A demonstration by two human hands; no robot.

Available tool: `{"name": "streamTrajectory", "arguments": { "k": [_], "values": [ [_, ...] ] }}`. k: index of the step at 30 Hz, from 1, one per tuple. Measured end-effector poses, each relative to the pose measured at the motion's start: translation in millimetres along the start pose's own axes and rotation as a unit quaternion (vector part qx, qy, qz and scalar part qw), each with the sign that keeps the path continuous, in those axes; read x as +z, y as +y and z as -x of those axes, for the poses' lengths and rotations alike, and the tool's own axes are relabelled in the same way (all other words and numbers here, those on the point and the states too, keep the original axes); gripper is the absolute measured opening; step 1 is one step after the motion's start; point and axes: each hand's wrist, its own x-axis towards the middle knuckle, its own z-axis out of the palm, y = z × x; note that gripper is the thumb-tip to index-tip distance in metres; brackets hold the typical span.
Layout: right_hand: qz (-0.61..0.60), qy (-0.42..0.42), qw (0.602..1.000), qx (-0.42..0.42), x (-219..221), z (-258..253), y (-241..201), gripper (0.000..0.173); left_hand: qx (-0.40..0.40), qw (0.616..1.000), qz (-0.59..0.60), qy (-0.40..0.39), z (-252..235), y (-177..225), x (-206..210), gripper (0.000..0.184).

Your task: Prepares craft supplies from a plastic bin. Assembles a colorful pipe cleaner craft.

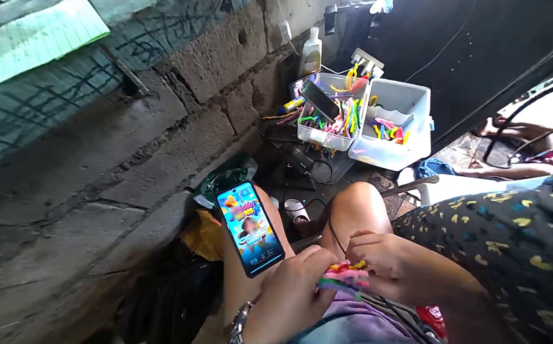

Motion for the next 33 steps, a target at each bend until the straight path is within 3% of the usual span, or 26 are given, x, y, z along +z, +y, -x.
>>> {"name": "streamTrajectory", "arguments": {
  "k": [3,6,11,16,20,22,24,26,28,30,33],
  "values": [
    [0.033,0.035,0.999,-0.006,0.2,0.6,0.2,0.017,-0.062,0.997,-0.002,-0.049,1.1,0.5,-5.2,0.016],
    [0.074,0.052,0.996,-0.01,0.0,0.5,-1.1,0.017,-0.058,0.996,0.026,-0.065,2.6,-2.8,-9.4,0.014],
    [0.217,0.059,0.974,0.02,8.8,0.1,-2.1,0.02,-0.06,0.997,0.021,-0.052,3.0,-4.9,-5.3,0.009],
    [0.331,0.133,0.932,0.058,27.6,-8.9,-9.8,0.02,-0.155,0.988,0.017,0.004,-2.1,-3.5,2.1,0.007],
    [0.267,0.233,0.933,0.066,38.3,-11.2,-9.2,0.027,-0.203,0.966,0.082,0.135,-5.5,-7.5,11.0,0.017],
    [0.207,0.262,0.939,0.078,43.1,-12.6,-8.0,0.024,-0.204,0.945,0.18,0.182,-7.4,-6.2,11.6,0.018],
    [0.14,0.282,0.944,0.098,44.1,-13.3,-5.3,0.022,-0.212,0.909,0.299,0.198,-8.7,-5.1,10.2,0.008],
    [0.08,0.284,0.949,0.111,41.1,-13.2,0.1,0.022,-0.205,0.873,0.403,0.182,-7.5,-5.3,7.4,0.005],
    [0.032,0.264,0.958,0.108,36.0,-12.1,7.4,0.022,-0.162,0.864,0.457,0.138,-3.4,-9.5,5.9,0.006],
    [0.0,0.218,0.971,0.096,26.3,-9.6,13.0,0.023,-0.093,0.891,0.441,0.06,-0.4,-15.4,3.4,0.008],
    [-0.036,0.096,0.994,0.042,4.5,-4.9,17.6,0.023,-0.015,0.944,0.326,-0.056,-0.7,-19.1,-5.4,0.022]
  ]
}}
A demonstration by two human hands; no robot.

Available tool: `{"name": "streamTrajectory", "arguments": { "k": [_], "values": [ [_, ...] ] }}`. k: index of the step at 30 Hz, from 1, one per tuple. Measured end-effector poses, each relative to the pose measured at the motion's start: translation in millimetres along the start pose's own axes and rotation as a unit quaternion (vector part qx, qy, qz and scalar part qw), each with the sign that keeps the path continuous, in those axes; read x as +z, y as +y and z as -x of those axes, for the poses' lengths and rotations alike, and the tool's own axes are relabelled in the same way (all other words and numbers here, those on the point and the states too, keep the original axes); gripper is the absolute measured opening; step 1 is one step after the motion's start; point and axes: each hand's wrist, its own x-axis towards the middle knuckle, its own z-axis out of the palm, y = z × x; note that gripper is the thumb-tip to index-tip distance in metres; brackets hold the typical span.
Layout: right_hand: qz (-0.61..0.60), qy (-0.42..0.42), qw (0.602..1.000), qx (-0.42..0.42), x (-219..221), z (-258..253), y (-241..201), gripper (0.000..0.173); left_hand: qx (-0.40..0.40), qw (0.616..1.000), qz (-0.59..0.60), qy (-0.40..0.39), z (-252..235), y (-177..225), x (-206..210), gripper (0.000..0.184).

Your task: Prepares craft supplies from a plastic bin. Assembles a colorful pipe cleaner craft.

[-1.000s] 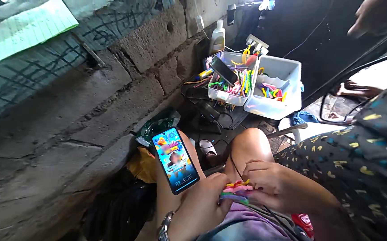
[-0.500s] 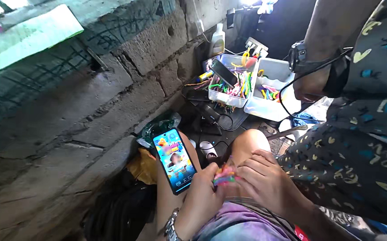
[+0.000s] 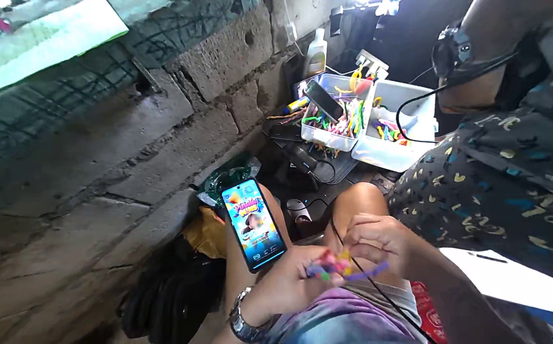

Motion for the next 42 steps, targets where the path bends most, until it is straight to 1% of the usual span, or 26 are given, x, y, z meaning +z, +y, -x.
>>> {"name": "streamTrajectory", "arguments": {
  "k": [2,3,4,6,8,10,12,14,17,19,21,22,23,24,25,26,27,29,32,34,35,37,39,42],
  "values": [
    [-0.02,-0.078,0.996,-0.026,-12.1,-1.6,-2.9,0.017,-0.009,0.993,-0.098,-0.069,-2.4,3.9,-1.6,0.016],
    [-0.012,-0.096,0.995,-0.036,-14.9,-2.4,-5.0,0.015,-0.027,0.987,-0.14,-0.078,-3.2,4.6,0.8,0.013],
    [0.009,-0.099,0.994,-0.04,-15.9,-2.7,-7.6,0.015,-0.053,0.98,-0.178,-0.068,-3.8,5.2,4.6,0.012],
    [0.08,-0.062,0.994,-0.032,-14.3,-2.0,-14.9,0.014,-0.114,0.967,-0.227,-0.008,-4.9,4.5,12.3,0.012],
    [0.166,0.004,0.986,-0.015,-10.0,-1.1,-23.4,0.016,-0.14,0.961,-0.224,0.081,-6.4,0.8,16.7,0.013],
    [0.202,0.057,0.978,0.004,-5.1,-0.3,-29.4,0.018,-0.143,0.963,-0.155,0.166,-8.2,0.2,18.8,0.015],
    [0.188,0.095,0.978,0.014,-1.2,0.0,-30.3,0.017,-0.15,0.966,-0.037,0.21,-10.4,4.4,19.4,0.012],
    [0.16,0.117,0.98,0.02,1.0,0.3,-28.0,0.015,-0.151,0.96,0.072,0.226,-11.6,5.9,19.4,0.007],
    [0.137,0.129,0.982,0.028,3.2,2.1,-22.6,0.015,-0.134,0.946,0.182,0.23,-12.5,3.6,20.7,0.004],
    [0.12,0.128,0.984,0.032,3.5,3.6,-18.2,0.017,-0.123,0.933,0.242,0.235,-13.1,2.7,23.5,0.004],
    [0.106,0.126,0.986,0.036,2.6,4.3,-16.0,0.017,-0.114,0.926,0.269,0.24,-13.6,1.5,26.5,0.006],
    [0.1,0.127,0.986,0.037,1.9,4.5,-16.3,0.018,-0.104,0.932,0.248,0.242,-13.1,0.8,27.8,0.005],
    [0.094,0.131,0.986,0.04,0.9,4.5,-17.5,0.017,-0.089,0.947,0.189,0.243,-12.3,0.6,28.6,0.004],
    [0.092,0.14,0.985,0.045,-0.5,4.4,-19.9,0.017,-0.065,0.963,0.098,0.244,-11.0,0.7,28.9,0.007],
    [0.092,0.15,0.983,0.051,-1.8,4.5,-23.1,0.017,-0.036,0.969,-0.005,0.245,-9.5,0.6,28.9,0.013],
    [0.097,0.158,0.981,0.055,-2.7,4.6,-26.8,0.017,-0.012,0.965,-0.086,0.247,-9.1,-0.2,29.1,0.017],
    [0.105,0.165,0.979,0.057,-2.4,4.6,-30.7,0.017,0.002,0.958,-0.14,0.252,-9.6,-1.2,29.8,0.018],
    [0.124,0.171,0.976,0.053,1.2,4.7,-37.4,0.017,0.01,0.94,-0.2,0.276,-12.4,-2.5,31.8,0.017],
    [0.135,0.176,0.974,0.046,7.2,5.7,-41.2,0.017,0.012,0.923,-0.23,0.307,-15.9,-4.0,31.9,0.017],
    [0.123,0.178,0.975,0.053,8.4,8.1,-39.7,0.017,-0.006,0.93,-0.197,0.311,-15.3,-3.9,30.2,0.018],
    [0.117,0.179,0.975,0.057,8.1,9.3,-37.7,0.017,-0.024,0.939,-0.151,0.307,-14.2,-2.7,28.9,0.019],
    [0.106,0.173,0.977,0.061,6.2,12.6,-31.5,0.015,-0.057,0.954,-0.011,0.295,-13.0,0.7,27.0,0.014],
    [0.103,0.164,0.979,0.065,4.6,16.0,-24.9,0.016,-0.076,0.95,0.1,0.285,-11.7,2.8,25.7,0.009],
    [0.095,0.15,0.981,0.073,3.2,19.9,-17.0,0.02,-0.103,0.925,0.223,0.289,-12.4,4.3,27.7,0.01]
  ]
}}
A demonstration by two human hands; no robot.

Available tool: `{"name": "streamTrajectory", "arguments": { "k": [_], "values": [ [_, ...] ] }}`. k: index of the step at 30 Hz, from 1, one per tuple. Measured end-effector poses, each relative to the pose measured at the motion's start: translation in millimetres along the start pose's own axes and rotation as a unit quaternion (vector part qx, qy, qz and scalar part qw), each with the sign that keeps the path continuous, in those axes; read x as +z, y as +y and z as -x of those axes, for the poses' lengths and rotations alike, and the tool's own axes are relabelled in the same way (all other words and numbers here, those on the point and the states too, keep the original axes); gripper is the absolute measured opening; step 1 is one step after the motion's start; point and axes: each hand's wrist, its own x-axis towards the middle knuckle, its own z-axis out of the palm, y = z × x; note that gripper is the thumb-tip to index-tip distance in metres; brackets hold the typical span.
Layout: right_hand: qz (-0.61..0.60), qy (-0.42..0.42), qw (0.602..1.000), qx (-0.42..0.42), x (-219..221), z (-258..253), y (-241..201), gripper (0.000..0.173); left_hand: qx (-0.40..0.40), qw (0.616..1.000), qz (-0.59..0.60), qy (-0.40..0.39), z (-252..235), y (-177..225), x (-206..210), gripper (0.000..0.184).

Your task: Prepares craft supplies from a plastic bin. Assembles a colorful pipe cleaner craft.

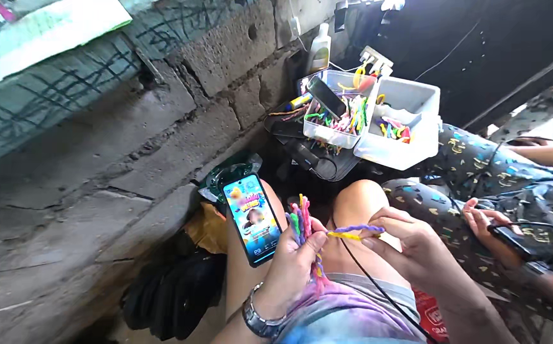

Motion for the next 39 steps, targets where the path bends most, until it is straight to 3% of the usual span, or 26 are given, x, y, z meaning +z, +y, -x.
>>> {"name": "streamTrajectory", "arguments": {
  "k": [3,8,12,15,17,19,24,30,33,36,39],
  "values": [
    [-0.023,-0.015,1.0,-0.011,-1.6,0.6,0.8,0.018,-0.029,0.998,0.056,-0.009,-0.7,-0.1,1.5,0.012],
    [-0.055,-0.024,0.998,-0.035,-3.7,3.1,-8.4,0.011,0.083,0.987,-0.133,0.032,0.7,-4.8,5.7,0.013],
    [-0.024,-0.051,0.998,-0.038,4.9,4.5,-1.9,0.014,0.02,0.998,-0.037,0.049,0.1,-5.0,8.1,0.011],
    [0.009,-0.046,0.999,-0.025,2.2,1.1,14.4,0.019,-0.037,0.997,0.035,-0.064,0.5,-3.7,-2.8,0.01],
    [0.031,-0.036,0.999,-0.013,-5.6,-3.9,17.8,0.018,-0.028,0.985,-0.026,-0.169,-1.2,-5.0,-11.2,0.006],
    [0.052,-0.025,0.998,-0.007,-13.2,-8.0,13.6,0.016,0.017,0.97,-0.146,-0.194,-1.7,-4.6,-10.7,0.006],
    [0.091,0.01,0.995,-0.024,-15.8,-13.4,-13.7,0.017,0.088,0.938,-0.322,-0.098,-2.7,-3.8,-2.1,0.021],
    [0.103,0.021,0.993,-0.054,-6.7,-3.2,-29.5,0.019,0.116,0.901,-0.417,-0.025,-6.2,-8.0,1.2,0.019],
    [0.048,0.004,0.998,-0.049,-6.4,4.3,-28.9,0.014,0.102,0.927,-0.361,-0.016,-6.3,-9.3,-0.2,0.018],
    [0.022,-0.023,0.999,-0.035,-8.5,10.2,-20.0,0.014,0.042,0.982,-0.182,-0.035,-4.2,-5.6,-2.1,0.011],
    [0.049,-0.032,0.998,-0.009,-10.7,10.9,-5.1,0.016,-0.001,0.998,-0.023,-0.051,-2.5,-4.0,-2.0,0.01]
  ]
}}
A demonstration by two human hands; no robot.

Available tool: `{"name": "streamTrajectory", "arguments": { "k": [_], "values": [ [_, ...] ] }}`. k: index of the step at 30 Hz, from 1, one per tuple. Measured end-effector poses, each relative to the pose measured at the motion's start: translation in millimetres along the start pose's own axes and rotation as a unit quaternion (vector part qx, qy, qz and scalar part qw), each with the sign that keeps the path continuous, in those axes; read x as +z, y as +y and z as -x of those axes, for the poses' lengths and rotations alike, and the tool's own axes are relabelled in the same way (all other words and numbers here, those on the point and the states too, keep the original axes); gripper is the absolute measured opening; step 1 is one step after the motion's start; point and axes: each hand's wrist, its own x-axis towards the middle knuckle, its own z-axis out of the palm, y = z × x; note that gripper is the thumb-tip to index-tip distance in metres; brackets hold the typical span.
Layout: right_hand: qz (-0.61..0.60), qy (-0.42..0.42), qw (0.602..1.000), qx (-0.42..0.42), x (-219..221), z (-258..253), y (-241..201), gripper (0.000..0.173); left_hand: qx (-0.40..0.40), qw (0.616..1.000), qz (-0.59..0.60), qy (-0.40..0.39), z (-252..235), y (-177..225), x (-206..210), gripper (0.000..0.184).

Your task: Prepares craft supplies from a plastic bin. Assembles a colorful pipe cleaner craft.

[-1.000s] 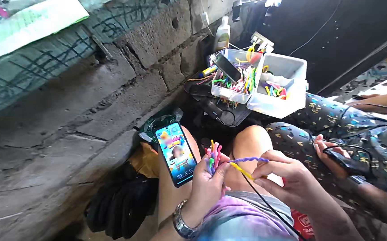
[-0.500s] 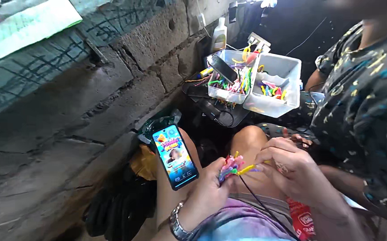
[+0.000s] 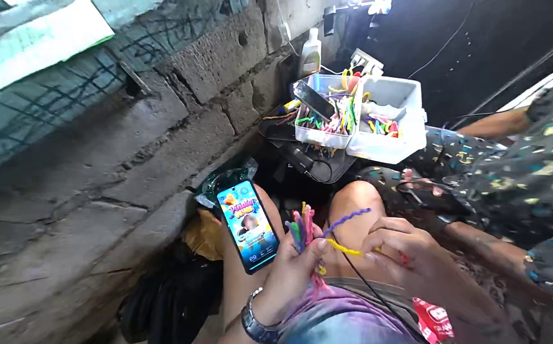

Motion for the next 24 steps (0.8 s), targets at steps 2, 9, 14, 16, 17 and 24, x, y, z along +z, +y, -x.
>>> {"name": "streamTrajectory", "arguments": {
  "k": [2,9,14,16,17,24],
  "values": [
    [0.018,-0.005,1.0,0.024,-1.4,-1.2,10.8,0.018,0.004,0.998,0.052,-0.037,-0.1,-1.8,-2.5,0.01],
    [0.063,0.059,0.995,0.052,-12.4,-15.8,19.6,0.016,0.16,0.93,-0.294,-0.154,-4.2,-4.3,-9.0,0.009],
    [0.06,0.112,0.992,0.004,-10.5,-20.8,-6.2,0.017,0.158,0.921,-0.356,0.006,-5.1,-5.5,0.7,0.03],
    [0.026,0.099,0.995,-0.02,-10.6,-17.9,-15.4,0.016,0.148,0.908,-0.388,0.054,-7.7,-4.4,2.0,0.027],
    [0.007,0.087,0.996,-0.028,-10.7,-16.3,-18.6,0.016,0.154,0.9,-0.401,0.071,-8.8,-4.7,1.7,0.023],
    [-0.068,0.001,0.998,0.001,-18.6,-5.1,2.8,0.017,0.129,0.965,-0.216,0.081,-5.3,-1.0,2.7,0.009]
  ]
}}
